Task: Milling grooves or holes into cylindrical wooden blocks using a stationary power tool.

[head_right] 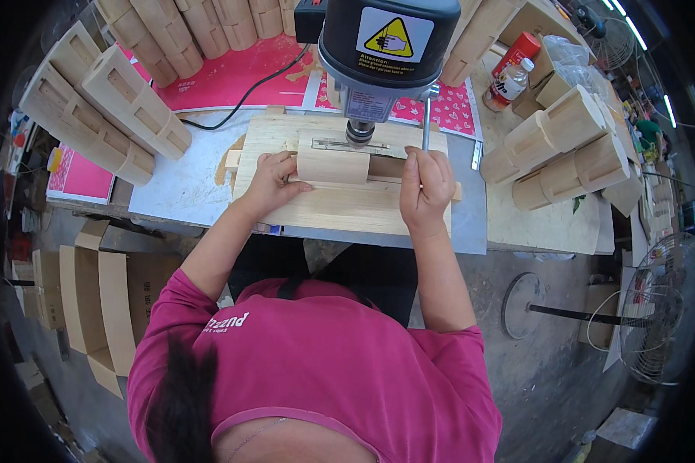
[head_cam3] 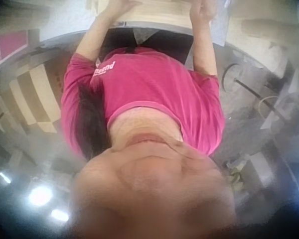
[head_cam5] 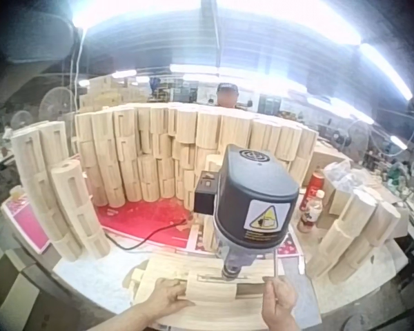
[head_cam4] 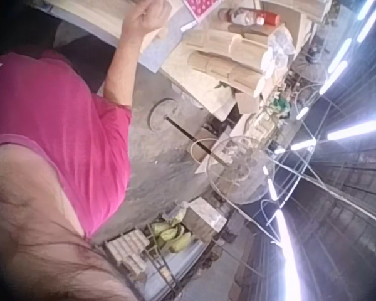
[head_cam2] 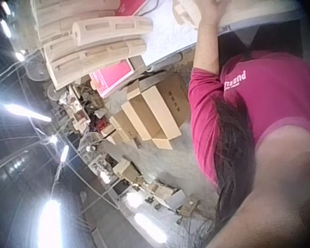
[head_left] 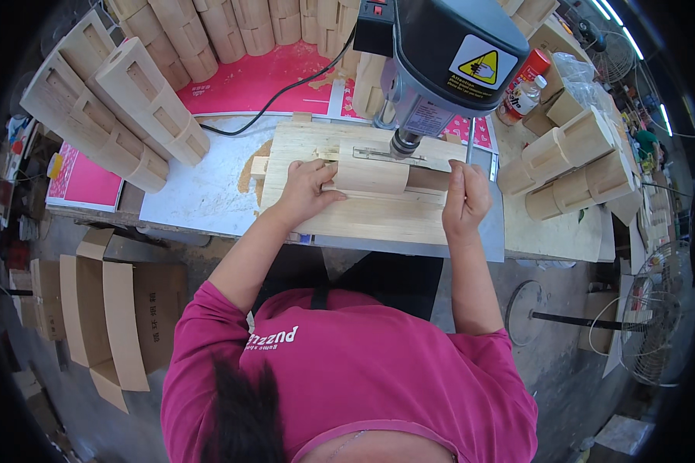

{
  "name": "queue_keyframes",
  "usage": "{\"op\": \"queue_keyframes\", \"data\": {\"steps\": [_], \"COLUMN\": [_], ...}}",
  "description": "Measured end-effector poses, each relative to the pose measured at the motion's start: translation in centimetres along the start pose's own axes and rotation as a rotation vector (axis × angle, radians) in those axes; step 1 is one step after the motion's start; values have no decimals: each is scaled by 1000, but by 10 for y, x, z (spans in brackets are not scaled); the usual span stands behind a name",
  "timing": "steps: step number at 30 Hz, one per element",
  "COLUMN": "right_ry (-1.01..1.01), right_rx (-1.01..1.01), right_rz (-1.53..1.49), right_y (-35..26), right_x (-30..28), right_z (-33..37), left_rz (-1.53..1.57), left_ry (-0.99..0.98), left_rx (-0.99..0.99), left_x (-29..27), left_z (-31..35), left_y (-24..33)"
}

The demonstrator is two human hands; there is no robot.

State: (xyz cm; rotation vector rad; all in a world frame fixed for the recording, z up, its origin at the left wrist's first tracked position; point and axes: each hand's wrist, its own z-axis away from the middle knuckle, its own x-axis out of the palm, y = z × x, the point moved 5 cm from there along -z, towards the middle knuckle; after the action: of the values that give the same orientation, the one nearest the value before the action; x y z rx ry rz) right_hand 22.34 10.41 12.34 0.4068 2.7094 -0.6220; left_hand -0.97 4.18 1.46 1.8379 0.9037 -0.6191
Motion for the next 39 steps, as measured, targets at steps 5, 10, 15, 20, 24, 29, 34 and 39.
{"op": "queue_keyframes", "data": {"steps": [5, 10, 15, 20, 24, 29, 34, 39], "right_ry": [71, -40, -68, 34, -15, 89, 123, 74], "right_rx": [38, 264, 88, 48, 104, 111, -50, -56], "right_rz": [86, 247, 362, 191, 83, -79, -84, -56], "right_y": [-20, 8, 29, -24, -33, -6, 10, 2], "right_x": [-40, -18, -12, -36, -42, -17, 5, -11], "right_z": [-67, -170, -182, -136, -73, -7, 8, -3], "left_rz": [13, -3, 28, 25, 9, 18, 20, 26], "left_ry": [-11, -2, -13, -23, -1, -49, -21, -18], "left_rx": [-31, -29, -69, -59, -35, -67, -48, -46], "left_x": [3, 20, 25, 25, 25, 26, 27, 26], "left_z": [1, -15, -17, -15, -15, -18, -17, -16], "left_y": [-2, 24, 28, 23, 25, 29, 26, 25]}}
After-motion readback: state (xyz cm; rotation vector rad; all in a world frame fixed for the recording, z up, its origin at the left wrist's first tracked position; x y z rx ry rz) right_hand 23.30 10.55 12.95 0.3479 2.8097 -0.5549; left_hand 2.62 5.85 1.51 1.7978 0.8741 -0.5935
